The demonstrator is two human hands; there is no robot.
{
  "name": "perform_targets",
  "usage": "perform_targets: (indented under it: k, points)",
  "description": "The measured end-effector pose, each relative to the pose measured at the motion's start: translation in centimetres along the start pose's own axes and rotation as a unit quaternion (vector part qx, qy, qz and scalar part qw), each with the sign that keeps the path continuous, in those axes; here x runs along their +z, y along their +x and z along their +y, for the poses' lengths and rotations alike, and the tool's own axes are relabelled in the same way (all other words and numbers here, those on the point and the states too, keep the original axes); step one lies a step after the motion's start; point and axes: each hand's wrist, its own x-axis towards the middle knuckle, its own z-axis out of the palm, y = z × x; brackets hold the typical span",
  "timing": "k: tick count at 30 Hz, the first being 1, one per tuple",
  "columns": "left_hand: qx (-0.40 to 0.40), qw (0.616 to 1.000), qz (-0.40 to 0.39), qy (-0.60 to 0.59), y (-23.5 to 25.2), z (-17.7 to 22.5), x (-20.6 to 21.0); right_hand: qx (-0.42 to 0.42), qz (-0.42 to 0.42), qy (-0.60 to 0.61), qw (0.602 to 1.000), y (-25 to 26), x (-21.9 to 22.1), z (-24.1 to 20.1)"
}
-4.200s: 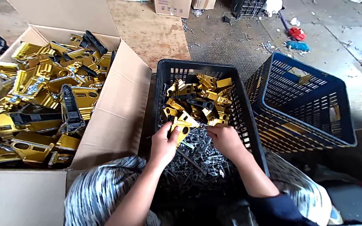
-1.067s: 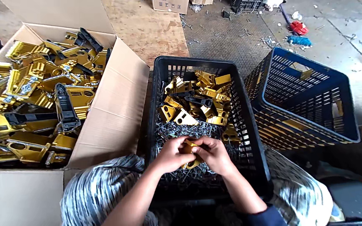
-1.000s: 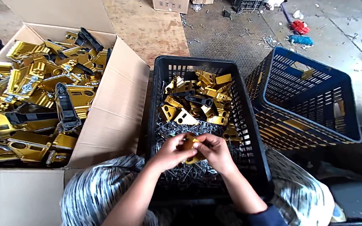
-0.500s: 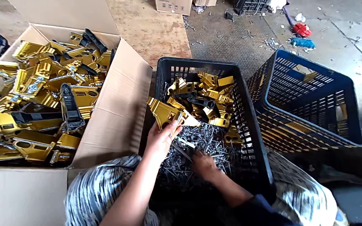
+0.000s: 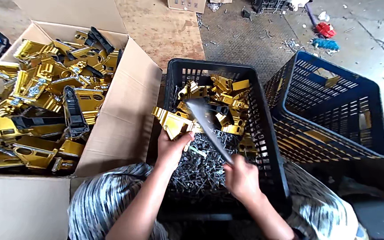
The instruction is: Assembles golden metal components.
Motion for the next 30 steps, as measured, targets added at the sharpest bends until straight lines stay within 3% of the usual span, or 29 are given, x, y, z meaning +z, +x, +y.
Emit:
perform_targets:
  k: [2,5,7,9,11,13,15,17,18,20,22,24,25,27,29,30]
  points:
    - [-0.018,1.0,0.001,0.006,0.0,-0.1,0.0,0.041,-0.075,-0.039,0.996,0.1,0.3,-0.1]
    - [-0.031,0.999,0.007,-0.008,-0.1,-0.2,0.0,0.038,0.011,0.042,0.998,0.3,-0.2,-0.5]
    - [-0.036,0.999,0.003,0.002,-0.3,0.0,-0.2,0.025,0.012,0.037,0.999,0.0,0.4,-0.5]
    - [-0.047,0.998,0.015,0.035,-0.2,-0.2,-0.3,0.063,-0.088,-0.002,0.994,-0.5,1.6,-0.1]
    - [-0.074,0.995,0.031,0.055,0.2,-0.8,-0.8,0.137,-0.166,0.035,0.976,-1.1,2.3,0.5]
    - [-0.091,0.992,0.057,0.064,0.7,-1.0,-1.2,0.209,-0.239,0.071,0.946,-1.5,2.5,0.9]
    - [-0.091,0.991,0.07,0.071,1.0,-1.2,-1.9,0.263,-0.409,0.061,0.871,-1.2,2.3,1.1]
    - [-0.072,0.99,0.074,0.099,1.2,-1.1,-2.3,0.256,-0.561,0.047,0.786,-1.0,3.0,1.6]
    - [-0.059,0.986,0.069,0.14,1.1,-1.0,-2.5,0.249,-0.581,0.057,0.773,-0.9,3.3,1.8]
    - [-0.024,0.95,0.038,0.31,1.0,-0.3,-2.7,0.252,-0.464,0.129,0.839,0.3,3.4,2.0]
    - [0.041,0.873,-0.021,0.486,0.2,0.6,-2.2,0.251,-0.254,0.26,0.897,2.4,3.9,1.6]
    - [0.142,0.806,-0.071,0.57,-0.4,0.3,-1.5,0.225,-0.148,0.369,0.889,5.3,4.0,0.6]
    - [0.19,0.794,-0.076,0.572,-0.4,0.0,-1.4,0.197,-0.123,0.406,0.884,6.7,3.8,0.0]
    - [0.233,0.832,-0.048,0.501,0.0,-0.3,-1.3,0.141,-0.068,0.481,0.863,8.7,3.5,-1.3]
    - [0.16,0.935,-0.056,0.312,0.5,1.0,-1.5,0.152,-0.026,0.579,0.801,9.6,3.2,-2.6]
    - [0.097,0.974,-0.084,0.186,0.8,1.8,-1.8,0.178,-0.025,0.641,0.746,9.7,3.3,-3.2]
